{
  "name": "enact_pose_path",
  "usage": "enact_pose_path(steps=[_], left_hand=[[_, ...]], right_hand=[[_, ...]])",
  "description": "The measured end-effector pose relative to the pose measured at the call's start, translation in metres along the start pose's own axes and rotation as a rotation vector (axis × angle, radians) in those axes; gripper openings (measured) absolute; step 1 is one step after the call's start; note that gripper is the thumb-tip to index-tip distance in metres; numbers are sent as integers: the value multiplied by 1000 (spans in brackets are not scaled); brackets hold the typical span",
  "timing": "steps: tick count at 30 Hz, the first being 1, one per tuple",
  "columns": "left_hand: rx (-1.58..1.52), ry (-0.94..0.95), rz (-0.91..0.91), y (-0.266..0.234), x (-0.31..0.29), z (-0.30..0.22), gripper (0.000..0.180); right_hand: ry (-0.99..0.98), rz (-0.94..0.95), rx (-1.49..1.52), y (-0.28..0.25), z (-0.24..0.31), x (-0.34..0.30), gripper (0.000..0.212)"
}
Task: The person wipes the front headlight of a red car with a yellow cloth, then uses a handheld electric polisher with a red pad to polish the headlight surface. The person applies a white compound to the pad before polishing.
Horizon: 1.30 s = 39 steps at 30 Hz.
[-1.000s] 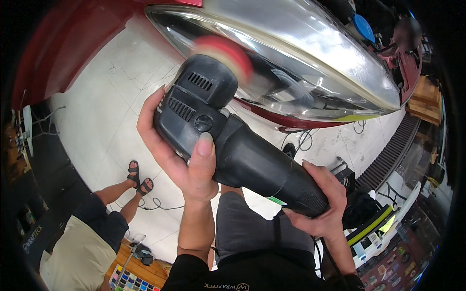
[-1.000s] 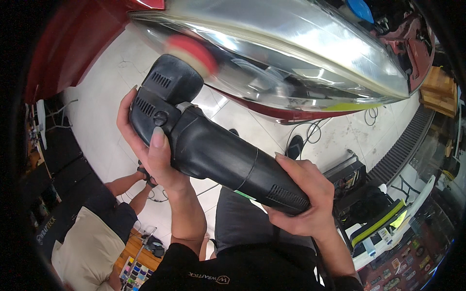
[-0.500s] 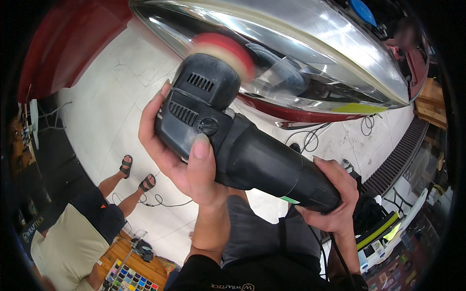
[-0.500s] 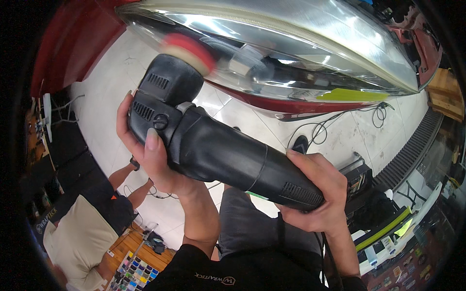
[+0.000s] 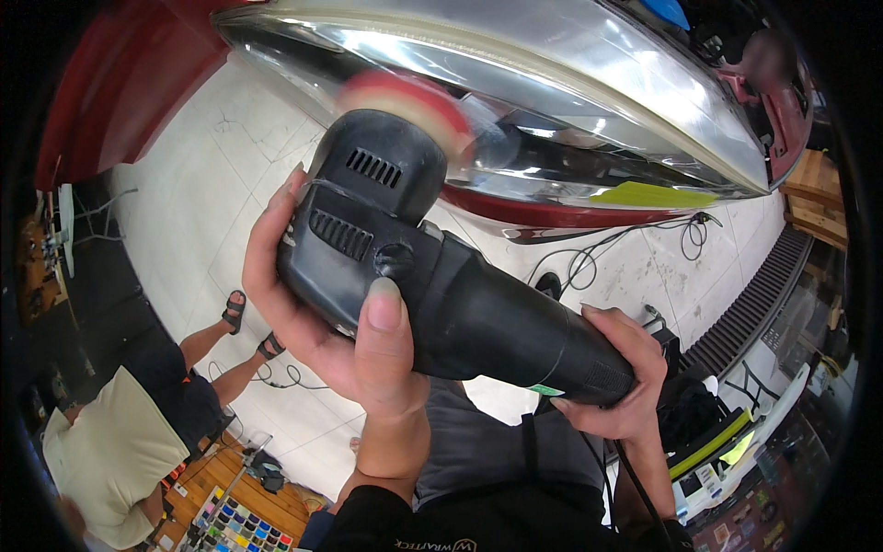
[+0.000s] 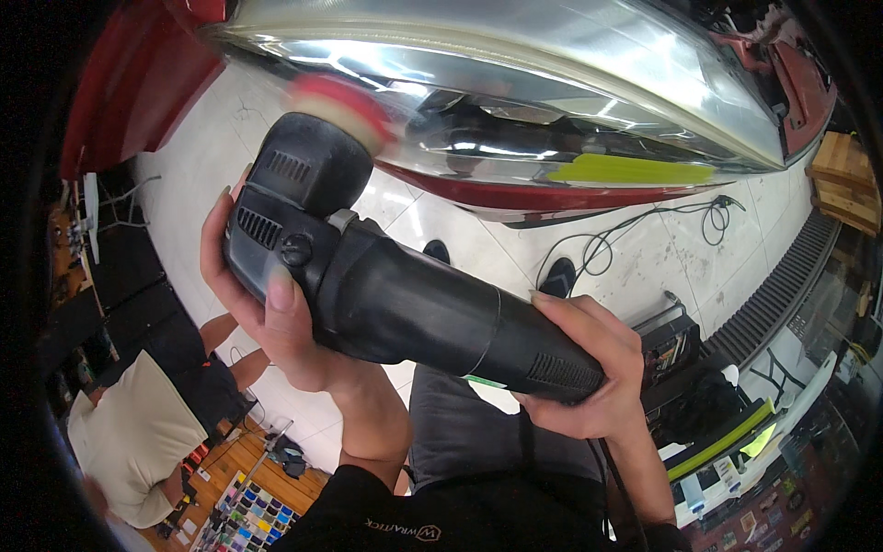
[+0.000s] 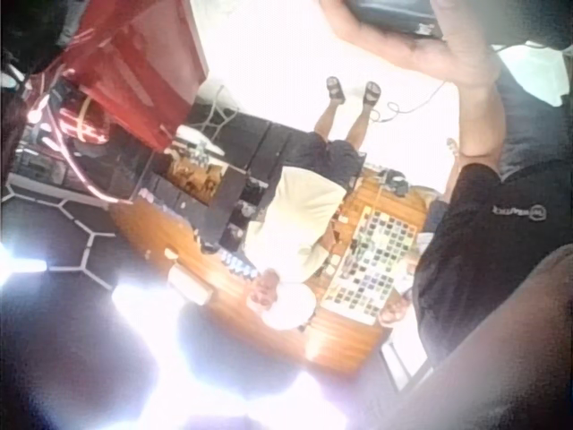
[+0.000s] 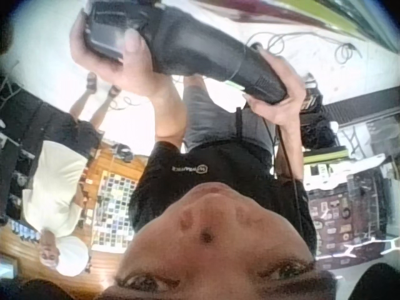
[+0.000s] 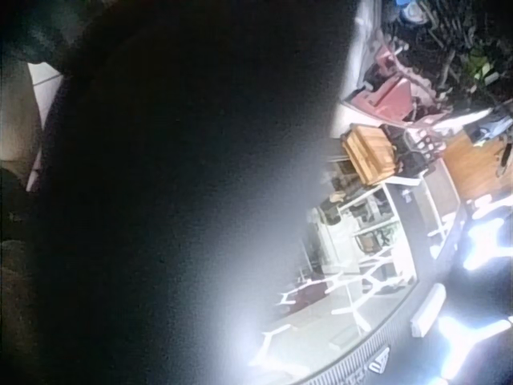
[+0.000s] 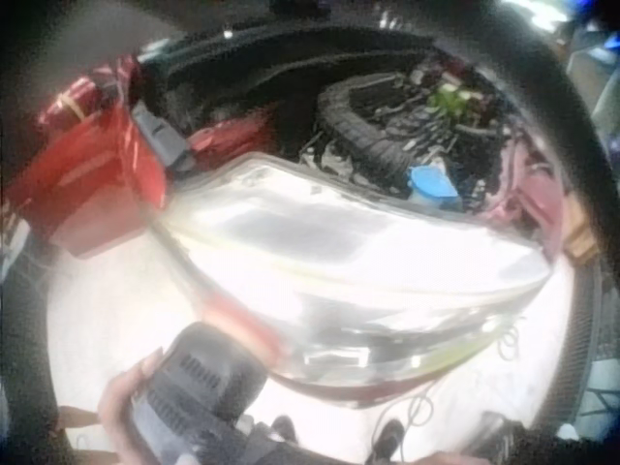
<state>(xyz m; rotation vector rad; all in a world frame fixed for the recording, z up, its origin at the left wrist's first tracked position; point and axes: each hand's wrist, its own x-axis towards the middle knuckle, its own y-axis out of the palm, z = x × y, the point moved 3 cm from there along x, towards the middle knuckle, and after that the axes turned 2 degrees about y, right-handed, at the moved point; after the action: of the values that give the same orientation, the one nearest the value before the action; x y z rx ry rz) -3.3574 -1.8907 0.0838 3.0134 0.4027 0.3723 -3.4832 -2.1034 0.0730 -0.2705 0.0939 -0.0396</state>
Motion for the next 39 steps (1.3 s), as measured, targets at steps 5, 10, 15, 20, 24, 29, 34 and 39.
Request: enact_pose_path(steps=[5, 10, 15, 20, 24, 29, 34, 39], left_hand=[[91, 106, 52, 12, -12, -6, 84], [183, 160, 77, 26, -30, -10, 84], [330, 242, 160, 35, -48, -8, 86], [461, 354, 261, 45, -60, -7, 85], [532, 409, 299, 50, -67, -4, 83], [523, 419, 254, 51, -66, -2, 87], [429, 298, 132, 40, -49, -10, 91], [431, 283, 224, 39, -30, -26, 88]], right_hand=[[-21, -22, 98, -10, -22, -10, 77], [-3, -28, 168, -18, -47, -23, 78], [5, -72, 206, -20, -78, -36, 78], [-6, -76, 251, -29, -113, -39, 80], [-5, -62, 295, -37, -131, -36, 81], [-80, -24, 275, -39, -130, -24, 81], [-18, -21, 277, -25, -100, -24, 82], [162, -108, 377, -10, -78, -47, 84]])
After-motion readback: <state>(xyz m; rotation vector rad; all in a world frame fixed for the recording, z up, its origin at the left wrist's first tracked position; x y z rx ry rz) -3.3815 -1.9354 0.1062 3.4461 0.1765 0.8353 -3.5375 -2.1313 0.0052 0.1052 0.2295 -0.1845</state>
